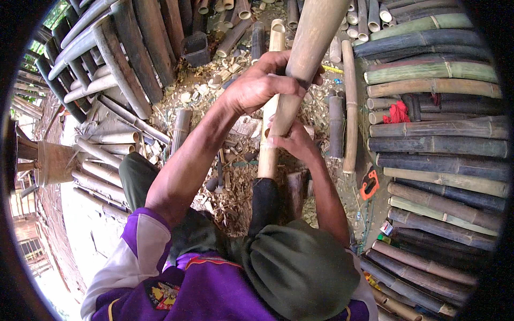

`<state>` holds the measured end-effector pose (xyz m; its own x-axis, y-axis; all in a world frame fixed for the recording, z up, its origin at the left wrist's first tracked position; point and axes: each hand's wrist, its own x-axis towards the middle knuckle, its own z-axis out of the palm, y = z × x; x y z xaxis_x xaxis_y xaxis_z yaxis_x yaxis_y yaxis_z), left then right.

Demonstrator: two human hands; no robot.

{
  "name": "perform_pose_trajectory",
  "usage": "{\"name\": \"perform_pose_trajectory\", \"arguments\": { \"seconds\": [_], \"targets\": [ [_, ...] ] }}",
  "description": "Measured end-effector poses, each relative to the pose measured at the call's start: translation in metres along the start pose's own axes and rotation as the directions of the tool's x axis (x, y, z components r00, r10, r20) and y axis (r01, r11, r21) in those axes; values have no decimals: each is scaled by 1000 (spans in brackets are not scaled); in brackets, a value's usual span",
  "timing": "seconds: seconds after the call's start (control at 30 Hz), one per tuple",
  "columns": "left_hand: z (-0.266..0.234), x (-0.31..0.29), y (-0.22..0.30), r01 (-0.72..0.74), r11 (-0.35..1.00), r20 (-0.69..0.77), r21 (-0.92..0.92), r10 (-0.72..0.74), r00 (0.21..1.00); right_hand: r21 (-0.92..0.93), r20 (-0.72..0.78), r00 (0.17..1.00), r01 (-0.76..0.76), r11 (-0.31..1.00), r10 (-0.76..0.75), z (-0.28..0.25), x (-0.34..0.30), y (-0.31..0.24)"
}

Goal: The person sits on the floor and uses a chisel and a wooden mallet to carve and shape a long bamboo pole. They repeatedly strike the chisel to remove material and occasionally inspect the work.

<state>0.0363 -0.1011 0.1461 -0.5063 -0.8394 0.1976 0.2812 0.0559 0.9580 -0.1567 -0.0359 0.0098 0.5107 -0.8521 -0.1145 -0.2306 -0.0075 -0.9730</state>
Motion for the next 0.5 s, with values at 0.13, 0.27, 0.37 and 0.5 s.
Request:
{"name": "perform_pose_trajectory", "arguments": {
  "seconds": [0.13,0.27,0.37,0.5],
  "targets": [
    [-1,-4,-15,66,995,138,74,-76,988,-139,-61,998,0,990,-8,0,13,32],
    [2,-8,-22,2,990,159,140,-24,987,-221,-73,994,65,973,-83,3,13,47],
    [4,-10,-26,40,991,182,126,-63,981,-233,-55,995,66,970,-81,5,8,56],
    [6,-7,-27,80,992,172,95,-95,980,-208,-90,995,23,978,-43,6,8,58]
  ]
}}
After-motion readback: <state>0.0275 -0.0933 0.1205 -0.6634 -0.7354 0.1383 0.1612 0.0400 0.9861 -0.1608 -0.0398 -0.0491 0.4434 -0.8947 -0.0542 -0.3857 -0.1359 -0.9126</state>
